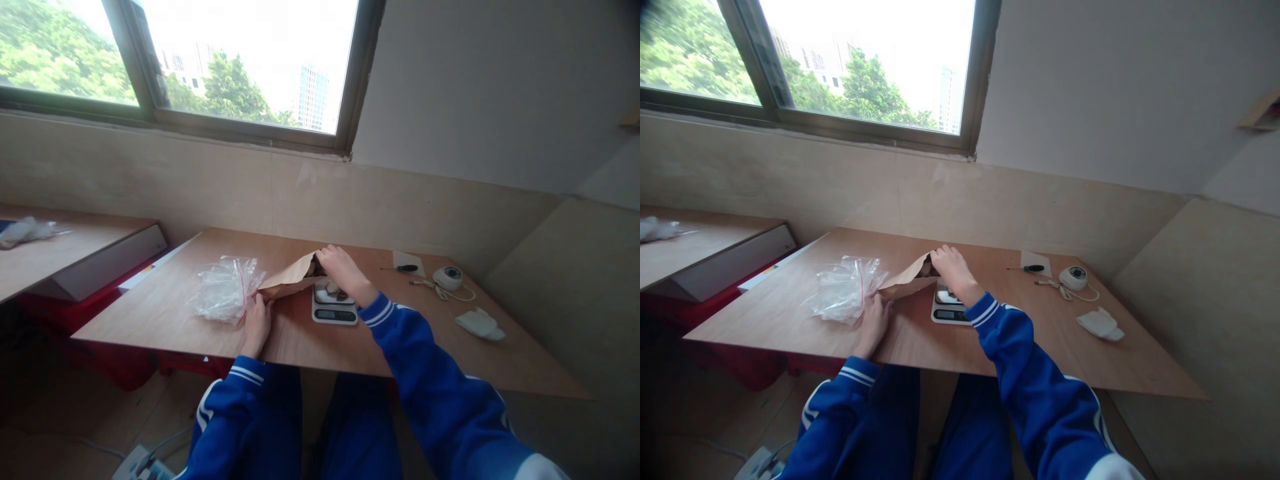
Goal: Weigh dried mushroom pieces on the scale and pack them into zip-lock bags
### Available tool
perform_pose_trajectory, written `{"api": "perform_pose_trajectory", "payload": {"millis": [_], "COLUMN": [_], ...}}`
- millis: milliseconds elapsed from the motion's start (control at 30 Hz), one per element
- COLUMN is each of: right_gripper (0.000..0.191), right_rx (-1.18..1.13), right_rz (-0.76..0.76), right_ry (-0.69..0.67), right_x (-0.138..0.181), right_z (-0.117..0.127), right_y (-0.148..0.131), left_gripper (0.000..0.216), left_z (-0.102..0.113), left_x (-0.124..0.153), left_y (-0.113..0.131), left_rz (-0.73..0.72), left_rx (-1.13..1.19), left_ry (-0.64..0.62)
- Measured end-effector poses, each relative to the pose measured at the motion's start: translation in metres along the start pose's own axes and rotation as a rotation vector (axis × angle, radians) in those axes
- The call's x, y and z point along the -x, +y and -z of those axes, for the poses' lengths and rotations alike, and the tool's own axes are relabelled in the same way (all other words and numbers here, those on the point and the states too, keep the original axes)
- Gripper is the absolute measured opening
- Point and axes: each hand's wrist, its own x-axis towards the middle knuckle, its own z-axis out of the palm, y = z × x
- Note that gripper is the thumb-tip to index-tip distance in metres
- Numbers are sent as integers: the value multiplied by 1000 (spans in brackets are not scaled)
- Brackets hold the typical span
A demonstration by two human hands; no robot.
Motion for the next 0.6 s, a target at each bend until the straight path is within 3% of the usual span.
{"api": "perform_pose_trajectory", "payload": {"millis": [267, 467, 600], "right_gripper": [15, 7, 14], "right_rx": [-165, -619, -867], "right_rz": [-19, -74, -189], "right_ry": [32, 323, 480], "right_x": [5, 22, 36], "right_z": [-8, 1, 3], "right_y": [14, 27, 37], "left_gripper": [24, 22, 21], "left_z": [1, 2, 2], "left_x": [0, 1, 1], "left_y": [1, 3, 4], "left_rz": [0, 6, 12], "left_rx": [-38, -70, -83], "left_ry": [1, 3, 0]}}
